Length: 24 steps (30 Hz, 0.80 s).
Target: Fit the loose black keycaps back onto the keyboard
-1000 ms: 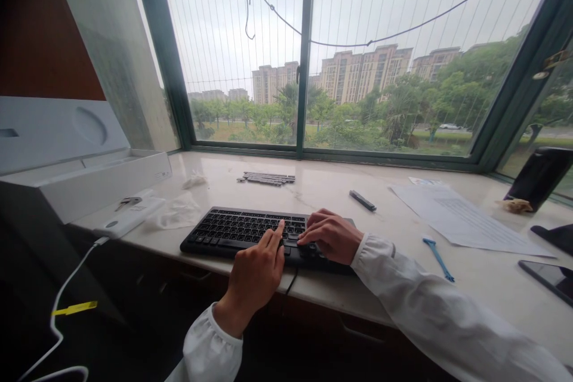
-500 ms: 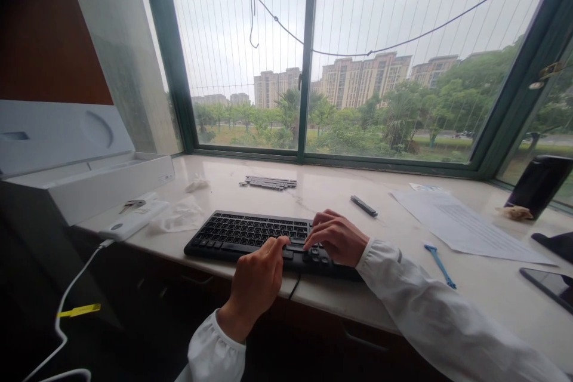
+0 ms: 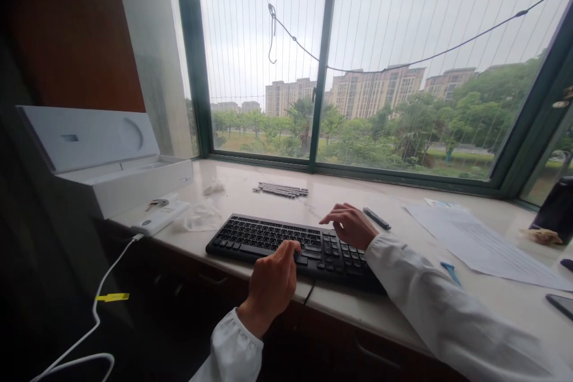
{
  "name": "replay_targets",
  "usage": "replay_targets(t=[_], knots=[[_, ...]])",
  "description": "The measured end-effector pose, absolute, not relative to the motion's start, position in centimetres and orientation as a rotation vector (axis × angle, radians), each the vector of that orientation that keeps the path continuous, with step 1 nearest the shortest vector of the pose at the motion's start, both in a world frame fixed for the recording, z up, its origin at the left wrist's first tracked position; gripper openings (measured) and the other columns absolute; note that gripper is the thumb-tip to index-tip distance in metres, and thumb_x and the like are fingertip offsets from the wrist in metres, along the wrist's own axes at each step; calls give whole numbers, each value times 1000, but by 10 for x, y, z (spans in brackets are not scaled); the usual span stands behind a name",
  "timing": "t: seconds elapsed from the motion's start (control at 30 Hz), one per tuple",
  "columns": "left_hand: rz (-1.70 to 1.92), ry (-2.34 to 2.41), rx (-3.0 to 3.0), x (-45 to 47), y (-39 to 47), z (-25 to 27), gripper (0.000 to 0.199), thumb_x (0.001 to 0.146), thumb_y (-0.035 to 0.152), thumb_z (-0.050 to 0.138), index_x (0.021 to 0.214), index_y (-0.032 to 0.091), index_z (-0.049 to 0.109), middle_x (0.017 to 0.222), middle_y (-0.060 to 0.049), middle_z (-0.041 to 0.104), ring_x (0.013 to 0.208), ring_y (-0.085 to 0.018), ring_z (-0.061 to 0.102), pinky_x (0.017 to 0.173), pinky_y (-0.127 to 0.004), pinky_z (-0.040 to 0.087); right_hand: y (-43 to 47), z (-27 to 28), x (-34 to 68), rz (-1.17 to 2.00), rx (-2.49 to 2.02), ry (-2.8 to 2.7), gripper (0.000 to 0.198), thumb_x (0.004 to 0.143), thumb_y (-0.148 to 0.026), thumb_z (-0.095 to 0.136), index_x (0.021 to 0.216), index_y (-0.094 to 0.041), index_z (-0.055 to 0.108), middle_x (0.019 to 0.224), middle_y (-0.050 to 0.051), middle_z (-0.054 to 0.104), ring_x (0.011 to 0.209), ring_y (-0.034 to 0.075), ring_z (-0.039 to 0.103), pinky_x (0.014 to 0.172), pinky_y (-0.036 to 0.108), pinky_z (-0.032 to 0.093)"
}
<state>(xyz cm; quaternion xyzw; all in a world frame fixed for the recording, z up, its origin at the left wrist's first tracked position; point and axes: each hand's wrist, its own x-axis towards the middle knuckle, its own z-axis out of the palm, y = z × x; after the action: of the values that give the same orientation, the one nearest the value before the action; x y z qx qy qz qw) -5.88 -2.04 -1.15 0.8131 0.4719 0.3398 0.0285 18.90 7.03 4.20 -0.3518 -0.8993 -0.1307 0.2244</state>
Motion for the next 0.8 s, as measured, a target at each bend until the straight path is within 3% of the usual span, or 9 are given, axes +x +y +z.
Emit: replay_targets(t=[0.23,0.43,0.6,0.8], knots=[[1123,1451,2442,-58,-19,-15,31,90,13,35,114,28,46,103,3,65,80,-16,65,64,-27,43,159,51,140,-584,-1608,-2631,30,88,-27,51,112,-25,70,93,7,74,91,21,66,89,34,41],[1133,1442,2381,-57,-18,-14,32,89,15,35,116,26,49,99,1,67,82,-17,65,69,-27,46,235,54,112,-602,-1877,-2443,29,87,-26,54,110,-22,71,104,12,72,94,24,67,81,32,44],[1194,1431,2309,-56,-16,-17,33,86,14,37,114,26,50,96,1,68,81,-17,66,71,-27,49,261,44,116,-654,-1981,-2374,20,85,-22,61,98,-14,73,100,17,72,97,26,66,88,35,40],[1230,1403,2283,-56,-16,-18,34,85,15,38,115,25,50,95,0,68,81,-18,66,72,-27,50,278,28,130,-686,-2000,-2414,16,85,-24,63,95,-16,73,97,15,73,94,24,67,87,35,39]])
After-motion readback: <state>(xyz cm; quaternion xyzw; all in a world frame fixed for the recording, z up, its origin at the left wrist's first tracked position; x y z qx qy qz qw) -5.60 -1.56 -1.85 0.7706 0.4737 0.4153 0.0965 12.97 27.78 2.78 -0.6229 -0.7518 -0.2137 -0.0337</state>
